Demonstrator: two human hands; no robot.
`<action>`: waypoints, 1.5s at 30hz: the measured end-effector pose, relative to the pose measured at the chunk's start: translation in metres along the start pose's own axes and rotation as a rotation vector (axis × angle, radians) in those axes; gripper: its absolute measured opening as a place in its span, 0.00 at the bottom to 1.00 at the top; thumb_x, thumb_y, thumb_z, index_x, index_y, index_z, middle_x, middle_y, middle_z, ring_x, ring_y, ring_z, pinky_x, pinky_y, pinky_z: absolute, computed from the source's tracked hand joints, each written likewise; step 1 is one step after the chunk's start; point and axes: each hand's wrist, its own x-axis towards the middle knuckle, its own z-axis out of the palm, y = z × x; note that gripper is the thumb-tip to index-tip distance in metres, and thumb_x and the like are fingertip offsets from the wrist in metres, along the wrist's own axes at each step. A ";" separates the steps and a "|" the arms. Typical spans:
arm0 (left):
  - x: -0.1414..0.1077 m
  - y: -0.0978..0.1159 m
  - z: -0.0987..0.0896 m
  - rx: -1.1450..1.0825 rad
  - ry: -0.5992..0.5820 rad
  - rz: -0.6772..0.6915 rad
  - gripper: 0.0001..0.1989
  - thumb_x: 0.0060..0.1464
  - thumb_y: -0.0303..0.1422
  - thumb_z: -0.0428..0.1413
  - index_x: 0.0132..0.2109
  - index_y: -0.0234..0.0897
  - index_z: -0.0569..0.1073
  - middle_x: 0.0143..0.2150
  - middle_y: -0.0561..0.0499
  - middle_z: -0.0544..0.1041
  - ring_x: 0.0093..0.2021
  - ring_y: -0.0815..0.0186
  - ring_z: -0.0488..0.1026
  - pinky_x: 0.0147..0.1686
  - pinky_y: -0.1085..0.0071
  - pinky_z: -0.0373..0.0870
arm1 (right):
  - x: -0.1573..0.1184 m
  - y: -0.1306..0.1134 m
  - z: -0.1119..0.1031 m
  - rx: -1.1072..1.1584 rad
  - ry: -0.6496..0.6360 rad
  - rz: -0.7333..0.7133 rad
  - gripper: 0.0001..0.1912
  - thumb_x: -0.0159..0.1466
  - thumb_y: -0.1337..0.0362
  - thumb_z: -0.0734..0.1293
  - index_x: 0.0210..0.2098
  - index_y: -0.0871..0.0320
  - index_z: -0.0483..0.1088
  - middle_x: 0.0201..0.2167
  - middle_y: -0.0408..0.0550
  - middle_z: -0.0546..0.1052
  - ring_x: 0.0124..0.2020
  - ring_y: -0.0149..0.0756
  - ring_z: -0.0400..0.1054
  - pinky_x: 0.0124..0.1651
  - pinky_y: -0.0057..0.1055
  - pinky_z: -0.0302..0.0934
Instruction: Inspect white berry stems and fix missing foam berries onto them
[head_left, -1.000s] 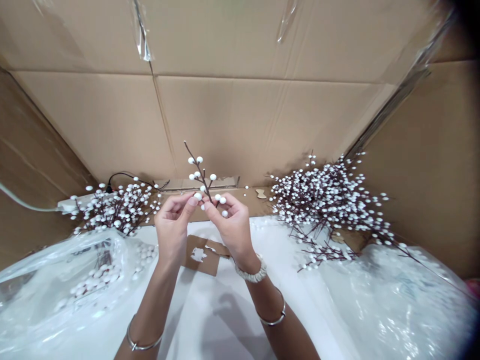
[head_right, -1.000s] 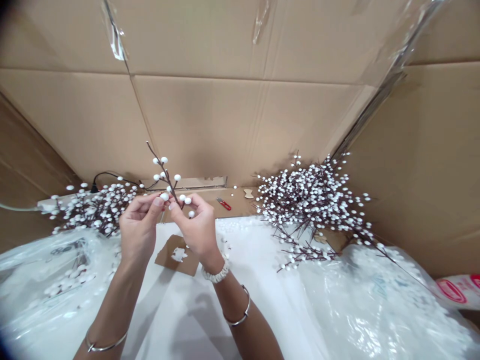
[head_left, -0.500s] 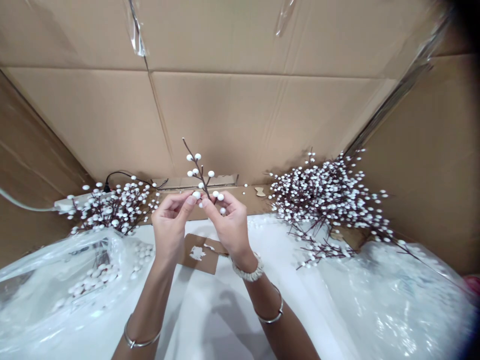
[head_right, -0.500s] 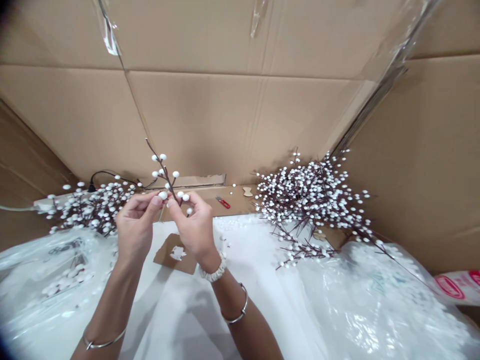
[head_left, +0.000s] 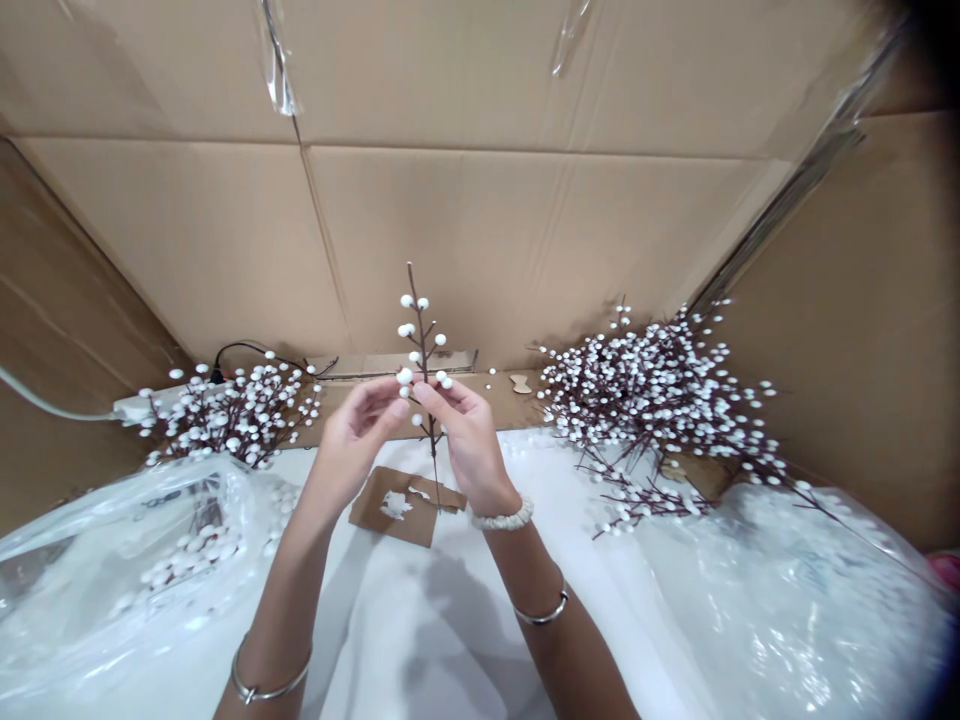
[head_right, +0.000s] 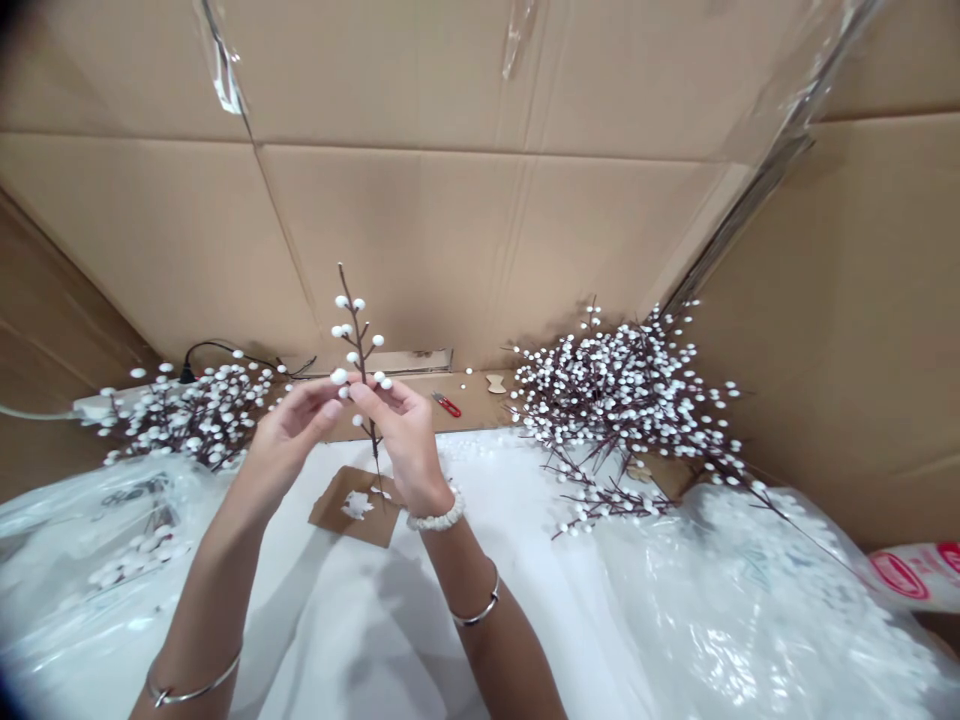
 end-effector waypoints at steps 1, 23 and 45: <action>-0.001 0.000 -0.001 0.050 -0.065 -0.033 0.19 0.48 0.43 0.64 0.45 0.38 0.77 0.48 0.42 0.79 0.48 0.58 0.76 0.48 0.66 0.73 | 0.001 0.001 -0.001 0.041 0.003 0.005 0.12 0.54 0.57 0.74 0.36 0.54 0.79 0.40 0.47 0.80 0.42 0.32 0.72 0.44 0.29 0.67; -0.005 0.005 0.005 0.163 -0.151 -0.218 0.12 0.45 0.39 0.64 0.28 0.34 0.76 0.26 0.50 0.79 0.29 0.67 0.75 0.34 0.74 0.70 | 0.008 -0.017 -0.017 0.050 0.059 -0.112 0.15 0.57 0.59 0.67 0.43 0.54 0.74 0.49 0.45 0.78 0.53 0.34 0.68 0.52 0.29 0.61; -0.068 0.002 -0.175 1.390 0.051 -0.295 0.20 0.59 0.47 0.47 0.39 0.43 0.79 0.39 0.47 0.82 0.40 0.51 0.77 0.32 0.68 0.64 | 0.011 -0.020 -0.023 0.178 0.336 -0.112 0.11 0.47 0.63 0.76 0.30 0.57 0.75 0.32 0.41 0.80 0.33 0.27 0.72 0.39 0.26 0.66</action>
